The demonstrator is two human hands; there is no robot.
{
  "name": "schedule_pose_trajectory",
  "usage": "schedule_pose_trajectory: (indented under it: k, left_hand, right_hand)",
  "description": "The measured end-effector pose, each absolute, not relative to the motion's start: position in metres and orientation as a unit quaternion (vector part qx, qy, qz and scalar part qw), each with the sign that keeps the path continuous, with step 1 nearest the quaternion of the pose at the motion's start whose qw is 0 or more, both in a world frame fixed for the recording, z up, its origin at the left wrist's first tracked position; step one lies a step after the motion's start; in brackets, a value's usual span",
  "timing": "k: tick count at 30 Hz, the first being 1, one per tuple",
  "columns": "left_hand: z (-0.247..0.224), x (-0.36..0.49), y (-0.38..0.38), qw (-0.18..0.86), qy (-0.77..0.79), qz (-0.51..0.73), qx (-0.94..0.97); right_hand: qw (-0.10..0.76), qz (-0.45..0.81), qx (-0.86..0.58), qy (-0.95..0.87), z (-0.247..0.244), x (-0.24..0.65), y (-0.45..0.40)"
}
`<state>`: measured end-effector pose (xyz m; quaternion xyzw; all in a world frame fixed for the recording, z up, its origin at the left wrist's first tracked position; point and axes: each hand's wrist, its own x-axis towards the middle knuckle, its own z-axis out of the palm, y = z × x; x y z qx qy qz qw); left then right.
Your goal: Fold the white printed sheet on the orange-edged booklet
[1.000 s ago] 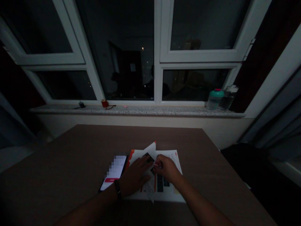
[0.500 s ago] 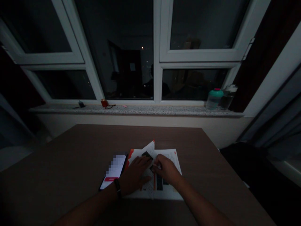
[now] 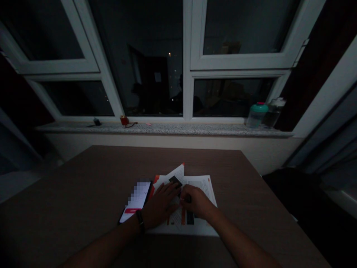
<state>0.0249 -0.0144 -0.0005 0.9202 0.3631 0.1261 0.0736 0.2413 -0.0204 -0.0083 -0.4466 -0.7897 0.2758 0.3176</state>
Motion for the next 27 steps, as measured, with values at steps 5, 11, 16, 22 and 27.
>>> schedule_pose_trajectory:
  k: [5,11,16,22,27]
  left_hand:
    - [-0.0012,0.0254,-0.0138,0.081,0.366,0.118,0.919]
    - [-0.0042,0.0263,-0.013,0.079,0.381,0.117,0.914]
    - [-0.0042,0.0251,-0.0129,0.079,0.372,0.12,0.917]
    - [-0.0045,0.0233,-0.0126,0.081,0.357,0.114,0.923]
    - [0.0015,0.0241,-0.0159,0.085,0.363,0.135,0.918]
  right_hand:
    - [0.322,0.243,-0.459,-0.792,-0.0047,0.2408,-0.0258]
    - [0.327,0.262,-0.479,-0.771,-0.007,0.2396,-0.0214]
    - [0.295,0.332,-0.436,-0.783,-0.0041,0.2421,-0.0243]
    - [0.279,0.343,-0.412,-0.797,-0.0006,0.2459,-0.031]
    - [0.319,0.294,-0.468,-0.77,-0.0024,0.2447,-0.0281]
